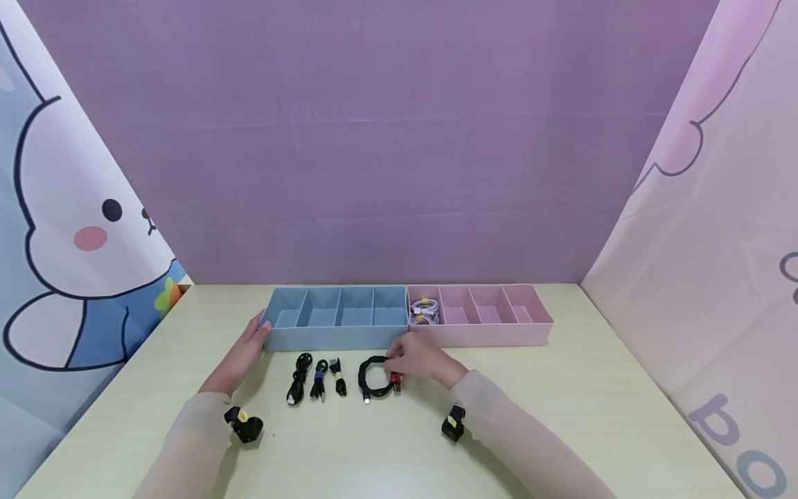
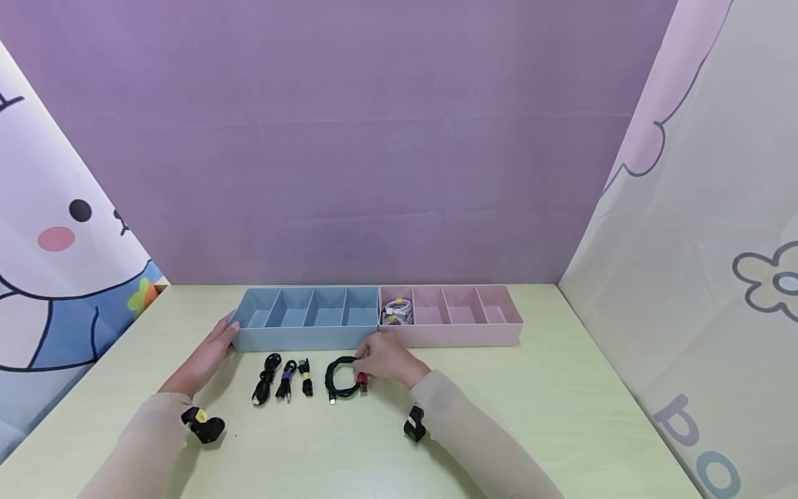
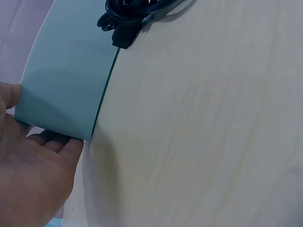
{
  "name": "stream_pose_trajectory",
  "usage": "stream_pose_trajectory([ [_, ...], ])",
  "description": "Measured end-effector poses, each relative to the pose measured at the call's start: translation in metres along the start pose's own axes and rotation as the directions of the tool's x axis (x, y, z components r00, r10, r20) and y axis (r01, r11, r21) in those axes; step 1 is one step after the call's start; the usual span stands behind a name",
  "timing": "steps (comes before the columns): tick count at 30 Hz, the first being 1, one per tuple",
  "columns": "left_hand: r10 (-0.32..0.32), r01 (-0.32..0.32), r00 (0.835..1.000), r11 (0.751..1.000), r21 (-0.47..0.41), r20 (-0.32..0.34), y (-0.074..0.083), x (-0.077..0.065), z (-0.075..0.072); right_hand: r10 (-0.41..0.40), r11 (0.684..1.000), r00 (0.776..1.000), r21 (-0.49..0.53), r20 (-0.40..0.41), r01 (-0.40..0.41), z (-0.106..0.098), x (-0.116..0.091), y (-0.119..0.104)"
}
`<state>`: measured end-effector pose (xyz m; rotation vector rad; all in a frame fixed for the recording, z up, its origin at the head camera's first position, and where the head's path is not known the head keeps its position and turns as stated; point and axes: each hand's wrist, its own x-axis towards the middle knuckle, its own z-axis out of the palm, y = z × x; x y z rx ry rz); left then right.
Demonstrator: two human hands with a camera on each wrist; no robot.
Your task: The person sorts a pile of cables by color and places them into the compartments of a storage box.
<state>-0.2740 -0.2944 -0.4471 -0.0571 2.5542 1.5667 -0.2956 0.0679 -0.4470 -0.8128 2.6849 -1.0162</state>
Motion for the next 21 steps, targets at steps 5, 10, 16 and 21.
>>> stream_pose_trajectory([
  [5, -0.002, 0.002, 1.0, 1.0, 0.011, 0.001, 0.0005, -0.0013, -0.0003, -0.009, 1.0, 1.0, 0.029, 0.002, 0.009, -0.0014, -0.0011, -0.0006],
  [10, -0.016, 0.016, 1.0, 1.0, 0.015, -0.001, 0.002, -0.0018, -0.0003, -0.037, 0.998, 0.999, 0.05, -0.01, 0.038, -0.0031, -0.0014, 0.0014],
  [16, -0.024, 0.024, 1.0, 1.0, 0.014, -0.006, 0.0023, -0.0019, 0.0007, -0.044, 0.997, 0.998, 0.059, -0.034, 0.046, -0.0048, -0.0022, 0.0022],
  [21, -0.004, 0.004, 1.0, 1.0, 0.004, -0.008, 0.003, -0.0027, 0.0006, -0.035, 0.997, 0.998, 0.063, -0.051, 0.039, -0.0056, -0.0022, 0.001],
])
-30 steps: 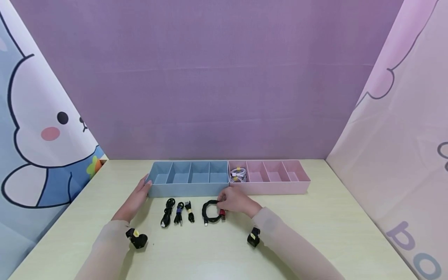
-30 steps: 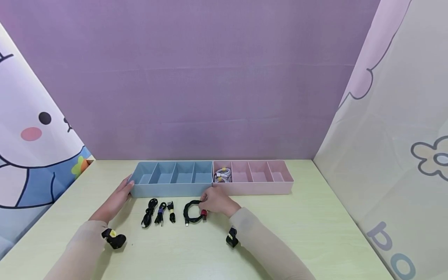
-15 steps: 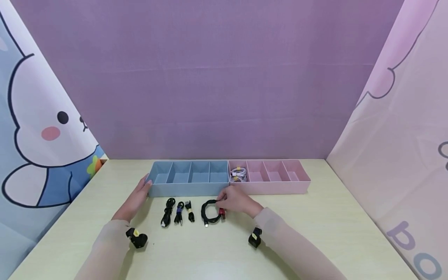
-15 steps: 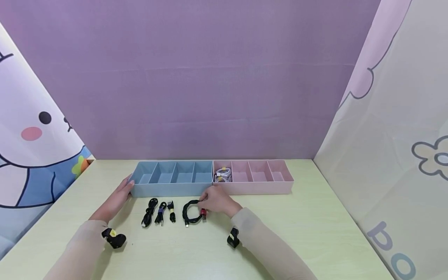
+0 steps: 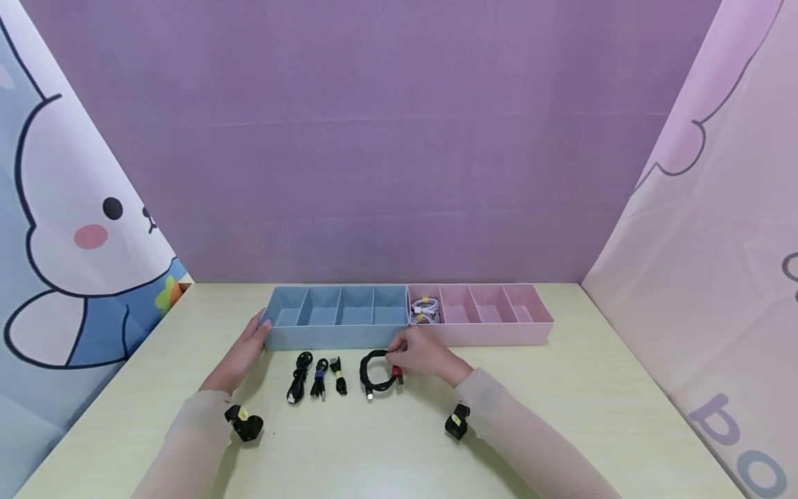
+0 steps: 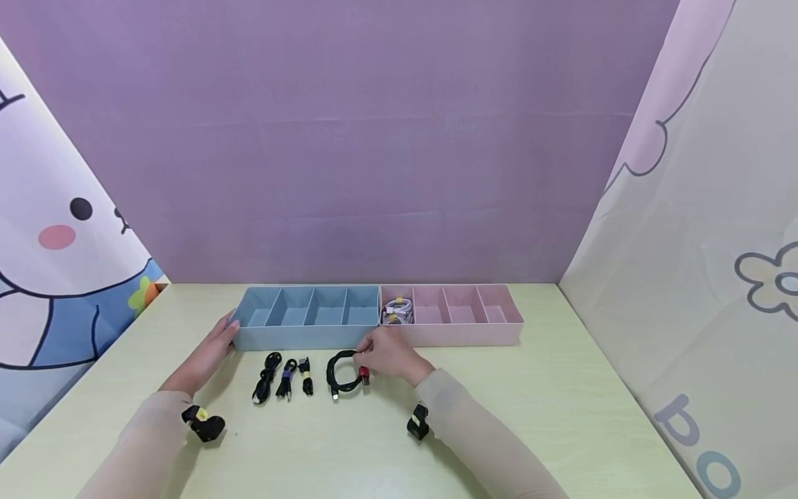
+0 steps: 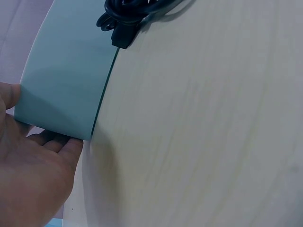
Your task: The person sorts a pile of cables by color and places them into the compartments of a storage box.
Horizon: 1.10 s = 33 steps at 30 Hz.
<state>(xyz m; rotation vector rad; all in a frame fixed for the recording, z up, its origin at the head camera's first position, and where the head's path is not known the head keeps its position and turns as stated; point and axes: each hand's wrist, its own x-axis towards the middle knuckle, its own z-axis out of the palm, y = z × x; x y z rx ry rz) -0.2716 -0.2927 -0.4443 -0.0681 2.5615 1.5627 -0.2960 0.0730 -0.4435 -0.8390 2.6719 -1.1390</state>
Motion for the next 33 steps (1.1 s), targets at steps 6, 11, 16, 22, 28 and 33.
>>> stream_pose_trajectory([
  [6, -0.003, 0.003, 1.0, 1.0, -0.006, -0.003, -0.001, 0.001, 0.001, 0.013, 1.0, 1.0, 0.023, -0.005, -0.013, -0.002, 0.0, 0.0],
  [11, -0.008, 0.008, 1.0, 1.0, -0.001, -0.004, -0.003, 0.002, 0.001, 0.002, 1.0, 1.0, 0.022, -0.031, -0.001, -0.005, 0.0, -0.002],
  [16, -0.001, 0.001, 1.0, 1.0, -0.004, -0.002, -0.003, 0.003, 0.0, -0.028, 1.0, 0.997, 0.006, -0.071, 0.029, -0.007, 0.001, -0.002],
  [22, 0.0, -0.001, 1.0, 1.0, -0.009, -0.011, -0.004, 0.003, 0.001, -0.025, 0.999, 0.997, 0.02, -0.075, 0.026, -0.01, 0.001, -0.005],
  [28, 0.001, -0.001, 1.0, 1.0, 0.001, -0.013, -0.003, 0.003, 0.0, -0.044, 0.999, 0.994, 0.018, -0.098, 0.046, -0.014, 0.002, -0.008],
  [33, 0.001, -0.001, 1.0, 1.0, -0.005, -0.006, -0.003, 0.003, 0.0, -0.042, 0.999, 0.993, 0.024, -0.112, 0.045, -0.016, 0.003, -0.008],
])
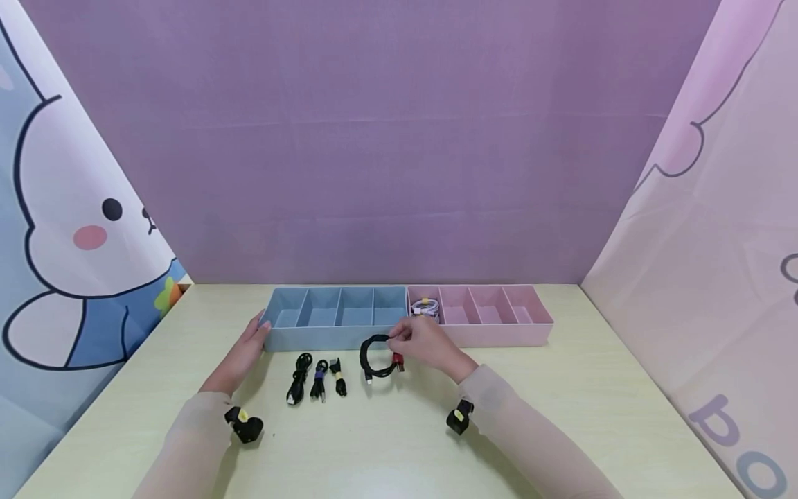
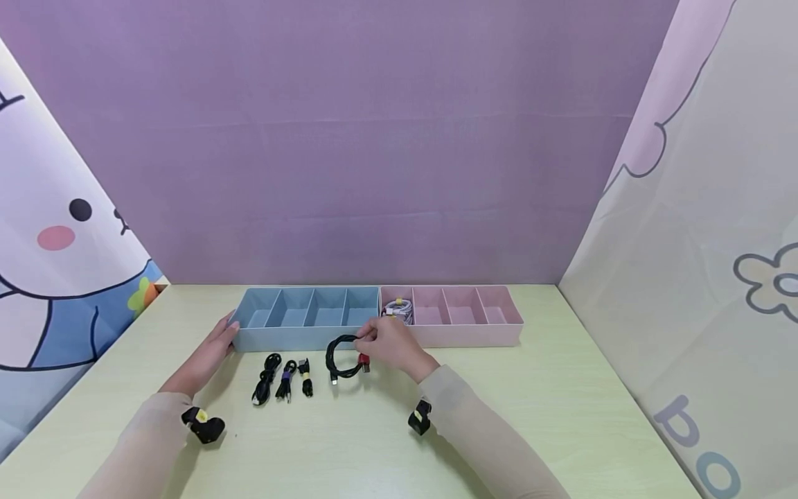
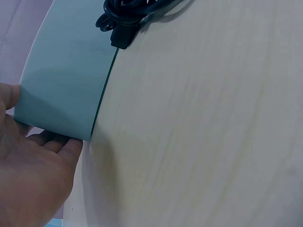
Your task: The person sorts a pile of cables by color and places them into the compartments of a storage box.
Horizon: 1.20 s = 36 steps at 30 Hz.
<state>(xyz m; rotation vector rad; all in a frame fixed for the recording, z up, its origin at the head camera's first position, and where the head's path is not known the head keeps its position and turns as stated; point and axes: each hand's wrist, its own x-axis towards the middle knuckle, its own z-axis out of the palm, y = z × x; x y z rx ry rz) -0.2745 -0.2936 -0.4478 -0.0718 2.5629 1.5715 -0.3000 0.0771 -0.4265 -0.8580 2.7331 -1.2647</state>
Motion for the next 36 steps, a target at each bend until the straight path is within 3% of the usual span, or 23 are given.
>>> stream_pose_trajectory([
  [10, 0.001, -0.001, 1.0, 1.0, -0.002, -0.001, 0.0, 0.0, 0.0, 0.009, 0.999, 1.0, 0.04, -0.008, -0.009, -0.005, 0.0, -0.002],
  [36, -0.019, 0.019, 1.0, 1.0, 0.013, 0.006, 0.0, 0.001, -0.001, 0.037, 0.999, 0.996, -0.008, -0.081, -0.038, -0.024, 0.009, -0.005],
])
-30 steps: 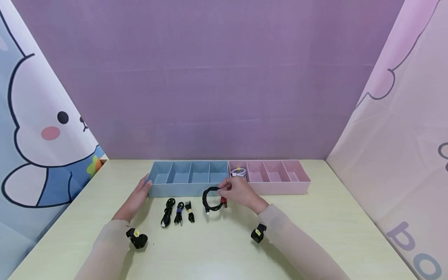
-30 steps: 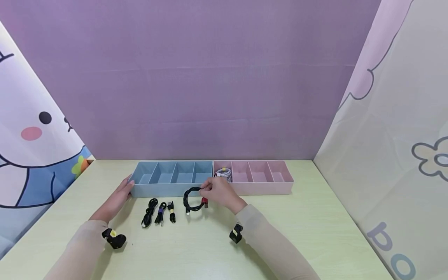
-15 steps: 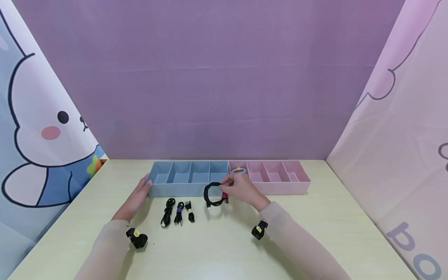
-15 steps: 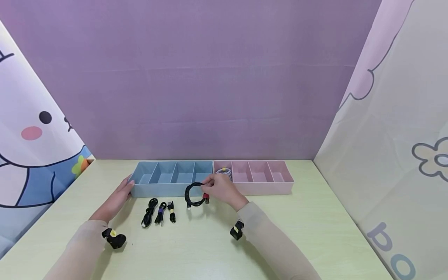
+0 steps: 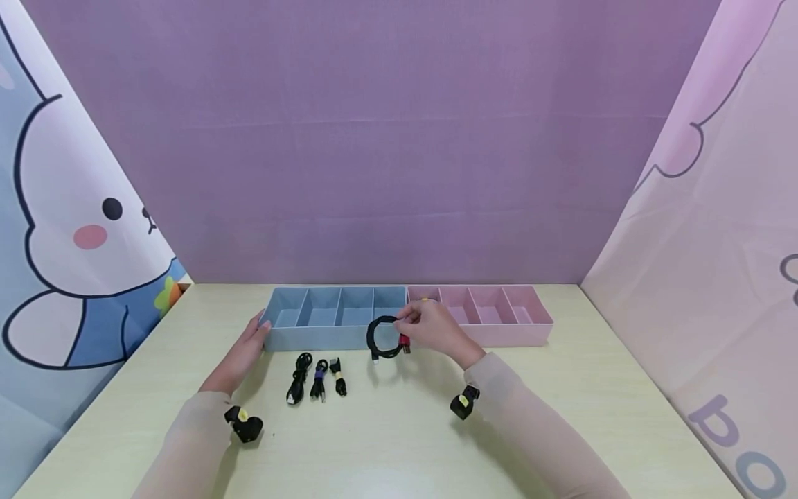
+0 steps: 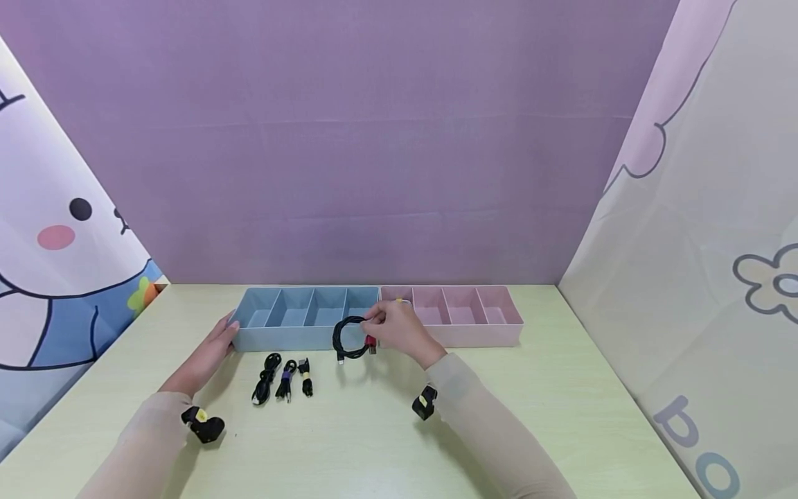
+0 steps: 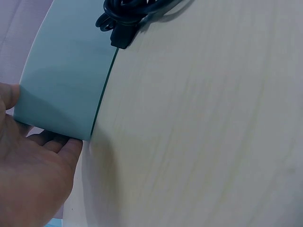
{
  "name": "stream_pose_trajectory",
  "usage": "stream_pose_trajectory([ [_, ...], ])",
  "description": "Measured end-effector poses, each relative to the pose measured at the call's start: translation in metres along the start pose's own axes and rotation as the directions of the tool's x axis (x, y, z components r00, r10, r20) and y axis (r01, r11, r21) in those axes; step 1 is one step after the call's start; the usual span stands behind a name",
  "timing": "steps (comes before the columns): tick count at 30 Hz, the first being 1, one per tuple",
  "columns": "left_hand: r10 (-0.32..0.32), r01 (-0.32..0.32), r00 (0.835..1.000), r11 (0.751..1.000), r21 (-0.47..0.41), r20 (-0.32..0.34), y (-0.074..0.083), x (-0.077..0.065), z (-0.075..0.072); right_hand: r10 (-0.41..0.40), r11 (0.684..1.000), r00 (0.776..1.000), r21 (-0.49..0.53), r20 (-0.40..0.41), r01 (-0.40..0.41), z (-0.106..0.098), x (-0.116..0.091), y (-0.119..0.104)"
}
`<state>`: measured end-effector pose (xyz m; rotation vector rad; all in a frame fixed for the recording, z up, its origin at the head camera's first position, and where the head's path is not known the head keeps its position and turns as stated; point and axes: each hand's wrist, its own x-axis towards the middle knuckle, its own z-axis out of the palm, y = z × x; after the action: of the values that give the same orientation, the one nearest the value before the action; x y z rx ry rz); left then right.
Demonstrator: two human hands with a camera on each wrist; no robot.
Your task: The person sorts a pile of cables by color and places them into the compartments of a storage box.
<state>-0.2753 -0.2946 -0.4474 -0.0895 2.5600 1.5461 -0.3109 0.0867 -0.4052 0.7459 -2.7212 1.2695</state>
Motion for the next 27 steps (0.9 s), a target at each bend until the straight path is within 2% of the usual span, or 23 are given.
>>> stream_pose_trajectory([
  [11, 0.013, -0.013, 1.0, 1.0, 0.0, 0.001, 0.001, -0.001, 0.0, -0.007, 0.998, 1.0, 0.056, -0.011, 0.008, -0.007, 0.005, 0.001],
  [27, -0.007, 0.007, 1.0, 1.0, 0.007, -0.006, 0.001, 0.0, 0.0, 0.013, 0.998, 0.998, 0.055, -0.066, -0.009, -0.014, 0.014, 0.002],
])
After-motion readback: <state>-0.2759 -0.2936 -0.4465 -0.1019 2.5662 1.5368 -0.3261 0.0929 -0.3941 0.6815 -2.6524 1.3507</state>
